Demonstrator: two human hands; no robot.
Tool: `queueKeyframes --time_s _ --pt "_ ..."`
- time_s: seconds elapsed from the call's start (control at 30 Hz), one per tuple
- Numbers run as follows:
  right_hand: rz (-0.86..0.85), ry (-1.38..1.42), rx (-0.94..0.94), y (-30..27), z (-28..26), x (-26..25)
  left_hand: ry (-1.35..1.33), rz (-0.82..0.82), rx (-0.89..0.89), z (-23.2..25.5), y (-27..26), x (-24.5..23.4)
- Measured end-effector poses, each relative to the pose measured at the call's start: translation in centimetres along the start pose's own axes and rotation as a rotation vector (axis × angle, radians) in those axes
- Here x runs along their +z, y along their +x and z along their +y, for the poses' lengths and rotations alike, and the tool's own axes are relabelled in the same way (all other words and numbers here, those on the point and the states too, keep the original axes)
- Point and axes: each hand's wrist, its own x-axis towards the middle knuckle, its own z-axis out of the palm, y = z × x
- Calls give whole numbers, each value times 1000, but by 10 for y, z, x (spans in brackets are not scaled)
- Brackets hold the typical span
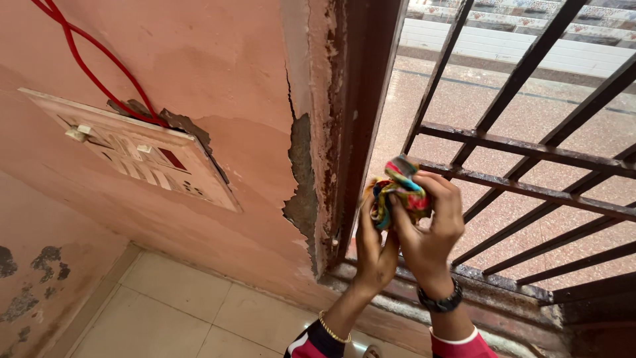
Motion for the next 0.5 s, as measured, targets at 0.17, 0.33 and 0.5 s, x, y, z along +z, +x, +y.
queueKeyframes --time_s 0.17,0.33,0.5 --pt "-23 -53 57 -4 7 17 285 -22 106 -10 5 -6" --pt "-63 -101 17 -26 27 26 398 -87 30 -41 -3 -14" --pt "-107 -61 38 -56 48 30 516 -128 -63 -59 -23 -22"
